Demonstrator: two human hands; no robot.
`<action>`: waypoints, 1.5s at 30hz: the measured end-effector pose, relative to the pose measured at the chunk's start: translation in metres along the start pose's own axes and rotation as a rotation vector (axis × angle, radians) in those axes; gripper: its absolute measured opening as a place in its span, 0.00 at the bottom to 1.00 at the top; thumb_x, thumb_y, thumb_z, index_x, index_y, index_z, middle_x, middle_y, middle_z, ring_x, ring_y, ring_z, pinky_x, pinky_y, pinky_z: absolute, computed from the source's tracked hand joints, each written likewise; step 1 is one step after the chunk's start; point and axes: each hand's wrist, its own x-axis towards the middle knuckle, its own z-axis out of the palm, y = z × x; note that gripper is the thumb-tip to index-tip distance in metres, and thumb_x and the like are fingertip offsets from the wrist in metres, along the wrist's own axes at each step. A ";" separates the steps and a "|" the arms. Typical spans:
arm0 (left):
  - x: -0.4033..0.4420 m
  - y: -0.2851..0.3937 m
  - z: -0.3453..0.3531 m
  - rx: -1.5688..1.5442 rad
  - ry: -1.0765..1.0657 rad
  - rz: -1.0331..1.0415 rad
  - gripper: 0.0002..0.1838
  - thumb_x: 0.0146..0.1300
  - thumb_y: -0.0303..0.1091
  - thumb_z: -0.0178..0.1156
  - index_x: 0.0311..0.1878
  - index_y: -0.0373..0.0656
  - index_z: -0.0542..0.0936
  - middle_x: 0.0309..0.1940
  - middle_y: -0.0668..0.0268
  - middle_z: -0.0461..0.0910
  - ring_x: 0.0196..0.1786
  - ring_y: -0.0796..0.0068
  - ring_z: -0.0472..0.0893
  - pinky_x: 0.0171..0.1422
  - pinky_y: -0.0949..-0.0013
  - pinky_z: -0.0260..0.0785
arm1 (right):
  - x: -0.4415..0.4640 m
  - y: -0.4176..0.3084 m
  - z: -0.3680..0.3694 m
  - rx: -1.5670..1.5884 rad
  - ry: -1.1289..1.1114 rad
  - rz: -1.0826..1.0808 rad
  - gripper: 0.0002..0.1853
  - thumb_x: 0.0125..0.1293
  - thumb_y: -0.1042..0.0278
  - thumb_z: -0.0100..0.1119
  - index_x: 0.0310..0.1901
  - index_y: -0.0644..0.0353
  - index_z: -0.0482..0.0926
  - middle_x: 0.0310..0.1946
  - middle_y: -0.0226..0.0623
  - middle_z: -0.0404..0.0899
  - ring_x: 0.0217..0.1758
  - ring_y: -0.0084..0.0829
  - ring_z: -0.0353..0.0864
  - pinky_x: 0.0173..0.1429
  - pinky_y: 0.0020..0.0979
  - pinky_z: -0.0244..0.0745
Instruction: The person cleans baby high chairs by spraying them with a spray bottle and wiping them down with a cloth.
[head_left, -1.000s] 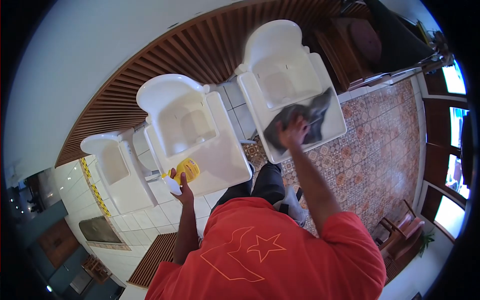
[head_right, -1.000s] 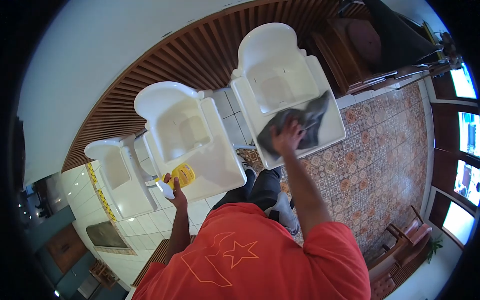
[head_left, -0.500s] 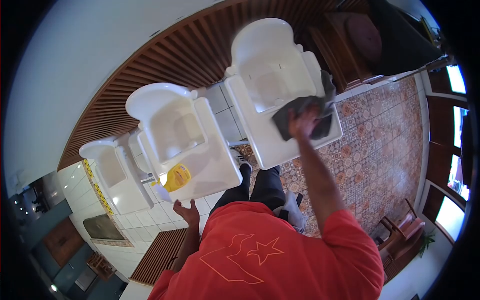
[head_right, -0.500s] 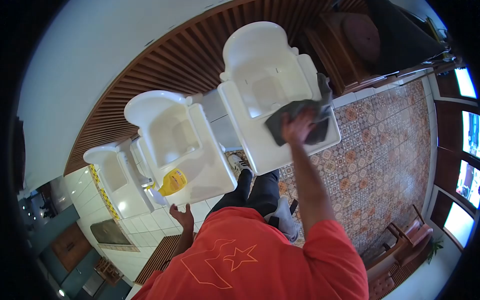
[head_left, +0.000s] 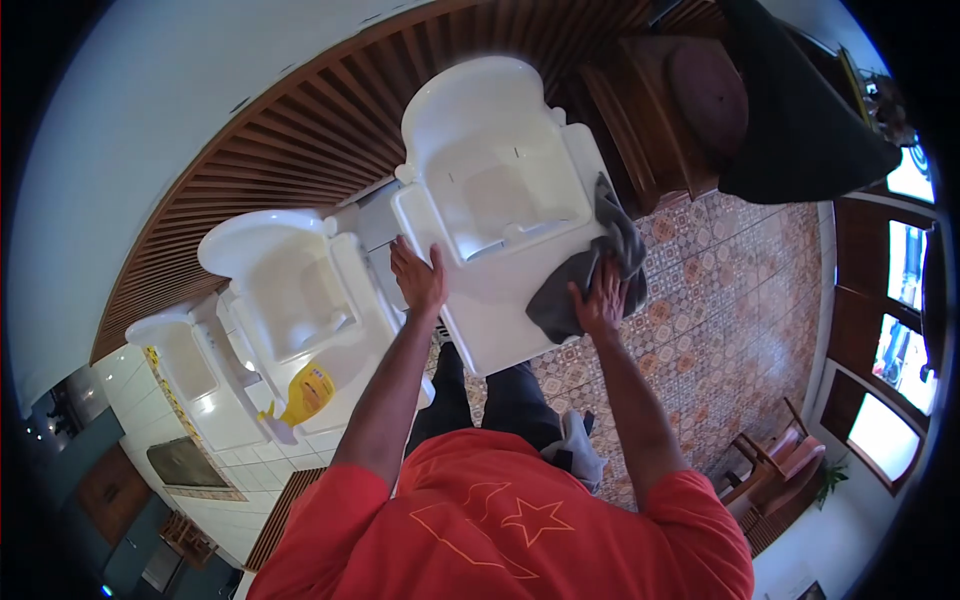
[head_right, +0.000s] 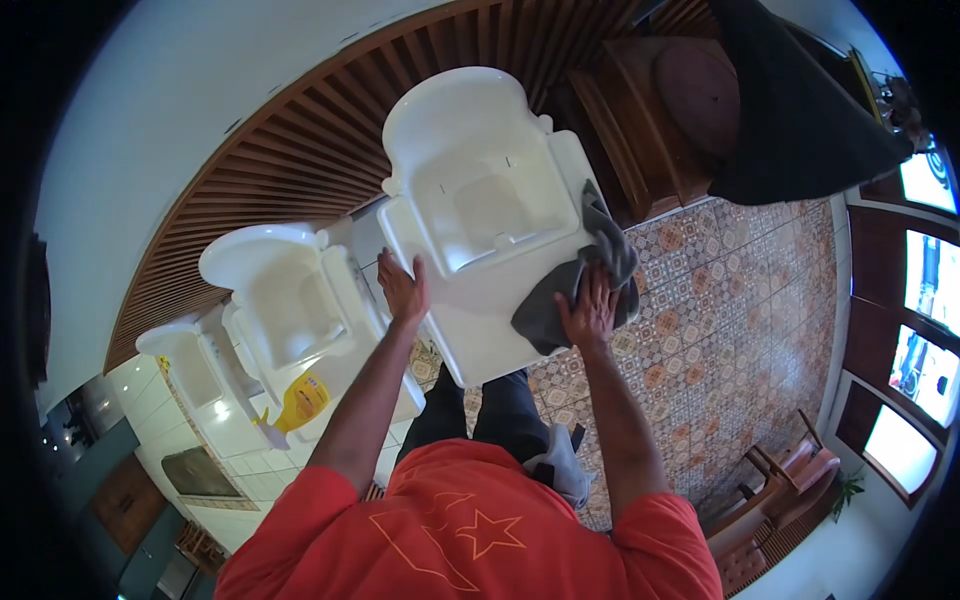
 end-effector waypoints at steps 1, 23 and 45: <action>0.013 0.009 0.009 -0.057 -0.006 -0.158 0.36 0.70 0.48 0.51 0.71 0.31 0.55 0.66 0.40 0.63 0.66 0.40 0.68 0.68 0.46 0.64 | 0.008 0.004 -0.002 -0.010 -0.005 0.000 0.47 0.66 0.34 0.52 0.74 0.65 0.55 0.78 0.48 0.48 0.80 0.49 0.47 0.77 0.61 0.41; 0.031 0.037 0.016 0.058 -0.012 -0.454 0.34 0.70 0.53 0.49 0.68 0.37 0.57 0.55 0.47 0.72 0.45 0.41 0.82 0.44 0.44 0.77 | 0.154 -0.019 -0.005 0.080 0.105 -0.227 0.35 0.66 0.64 0.57 0.73 0.63 0.59 0.73 0.49 0.60 0.76 0.47 0.59 0.76 0.51 0.52; 0.033 0.044 0.013 0.062 -0.068 -0.504 0.35 0.72 0.54 0.47 0.69 0.36 0.56 0.60 0.46 0.71 0.51 0.40 0.79 0.50 0.44 0.75 | 0.133 -0.015 -0.014 0.042 0.022 -0.150 0.35 0.63 0.71 0.54 0.73 0.64 0.58 0.74 0.47 0.58 0.77 0.44 0.58 0.77 0.51 0.53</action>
